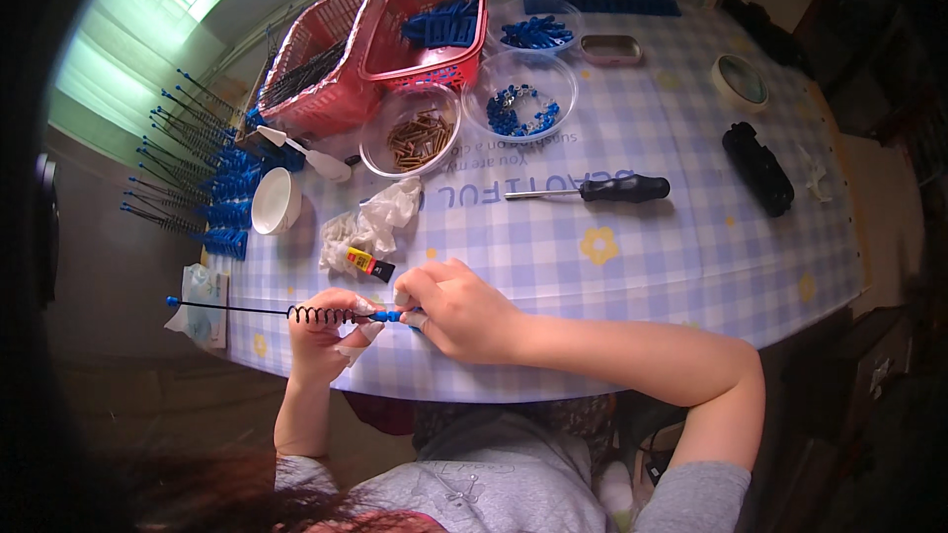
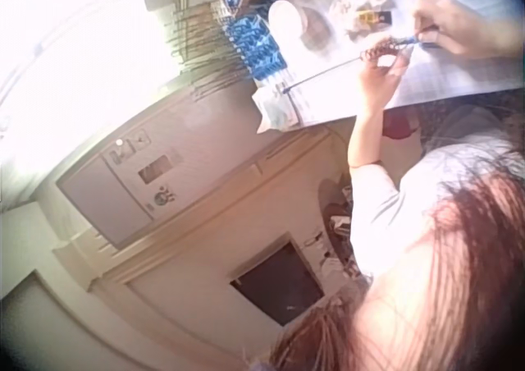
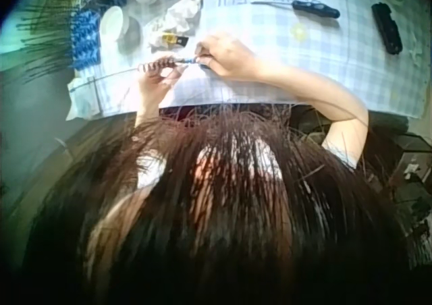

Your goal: The person assembles a spring rod by applying glue from a tube, attaching plastic tips to the coiled wire, and mounting the assembled rod into a plastic base.

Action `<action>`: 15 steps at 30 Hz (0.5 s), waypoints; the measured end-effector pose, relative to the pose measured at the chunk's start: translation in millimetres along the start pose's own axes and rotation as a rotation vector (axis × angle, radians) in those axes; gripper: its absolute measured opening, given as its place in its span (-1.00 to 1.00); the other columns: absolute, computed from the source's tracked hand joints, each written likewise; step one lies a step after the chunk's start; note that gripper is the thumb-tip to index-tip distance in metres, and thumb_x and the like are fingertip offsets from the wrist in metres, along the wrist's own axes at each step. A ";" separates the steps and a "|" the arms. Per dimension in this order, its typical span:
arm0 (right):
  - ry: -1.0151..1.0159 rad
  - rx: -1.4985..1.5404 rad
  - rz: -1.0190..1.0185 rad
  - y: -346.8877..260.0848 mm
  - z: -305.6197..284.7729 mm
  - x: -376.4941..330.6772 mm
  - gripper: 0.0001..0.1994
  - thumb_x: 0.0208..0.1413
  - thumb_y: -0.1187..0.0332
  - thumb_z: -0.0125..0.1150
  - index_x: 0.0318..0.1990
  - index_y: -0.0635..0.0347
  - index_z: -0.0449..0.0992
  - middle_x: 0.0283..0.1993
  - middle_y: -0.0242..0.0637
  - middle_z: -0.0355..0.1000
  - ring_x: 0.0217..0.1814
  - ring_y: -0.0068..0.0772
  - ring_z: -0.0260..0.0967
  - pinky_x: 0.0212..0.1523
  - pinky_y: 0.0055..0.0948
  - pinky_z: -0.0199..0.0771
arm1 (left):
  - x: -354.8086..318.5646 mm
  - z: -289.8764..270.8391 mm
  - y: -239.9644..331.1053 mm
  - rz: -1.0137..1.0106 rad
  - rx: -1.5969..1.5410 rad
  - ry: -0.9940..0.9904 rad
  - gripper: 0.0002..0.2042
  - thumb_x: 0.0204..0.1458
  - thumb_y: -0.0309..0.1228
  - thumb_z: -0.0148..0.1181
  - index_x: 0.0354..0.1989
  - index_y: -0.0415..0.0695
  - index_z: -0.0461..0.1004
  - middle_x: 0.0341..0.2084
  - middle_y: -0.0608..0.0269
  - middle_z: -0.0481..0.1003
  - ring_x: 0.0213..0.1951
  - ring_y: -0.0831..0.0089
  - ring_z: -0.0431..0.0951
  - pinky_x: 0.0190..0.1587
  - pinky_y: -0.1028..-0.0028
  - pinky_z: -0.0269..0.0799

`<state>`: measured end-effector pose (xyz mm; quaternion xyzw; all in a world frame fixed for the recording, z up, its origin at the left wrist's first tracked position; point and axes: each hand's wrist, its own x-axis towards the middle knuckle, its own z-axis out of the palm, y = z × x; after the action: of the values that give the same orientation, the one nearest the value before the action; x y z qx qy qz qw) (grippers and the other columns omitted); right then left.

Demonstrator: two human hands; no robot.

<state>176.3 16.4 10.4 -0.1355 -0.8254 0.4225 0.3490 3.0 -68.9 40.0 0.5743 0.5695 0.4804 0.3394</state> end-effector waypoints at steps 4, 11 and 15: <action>0.003 -0.007 0.013 -1.0 -0.1 0.2 -0.77 -0.18 0.48 0.06 -0.31 0.19 0.21 -0.44 -0.29 0.32 -0.34 -0.23 0.24 -0.27 -0.34 0.16 | -0.7 -0.8 -3.7 0.006 -0.004 -0.008 -0.81 -0.34 -0.67 0.20 -0.48 -0.28 0.38 -0.55 0.23 0.42 -0.49 0.59 0.43 -0.42 0.64 0.36; -0.012 -0.015 0.013 -0.7 -2.8 -0.1 -0.77 -0.17 0.49 0.06 -0.31 0.18 0.20 -0.44 -0.33 0.32 -0.33 -0.26 0.25 -0.26 -0.35 0.15 | 6.0 1.0 4.9 -0.033 -0.144 -0.072 -0.85 -0.29 -0.71 0.12 -0.48 -0.30 0.37 -0.50 0.13 0.45 -0.42 0.54 0.45 -0.36 0.62 0.38; -0.019 -0.017 0.016 -1.6 -3.4 0.5 -0.77 -0.17 0.49 0.06 -0.31 0.18 0.20 -0.44 -0.34 0.32 -0.32 -0.27 0.25 -0.25 -0.35 0.15 | 6.2 1.3 5.8 -0.042 -0.172 -0.080 -0.86 -0.27 -0.73 0.09 -0.48 -0.31 0.37 -0.48 0.10 0.45 -0.41 0.53 0.45 -0.36 0.61 0.38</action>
<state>178.5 17.7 13.2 -0.1408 -0.8312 0.4196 0.3364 5.5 -63.3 46.1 0.5497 0.5239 0.4971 0.4198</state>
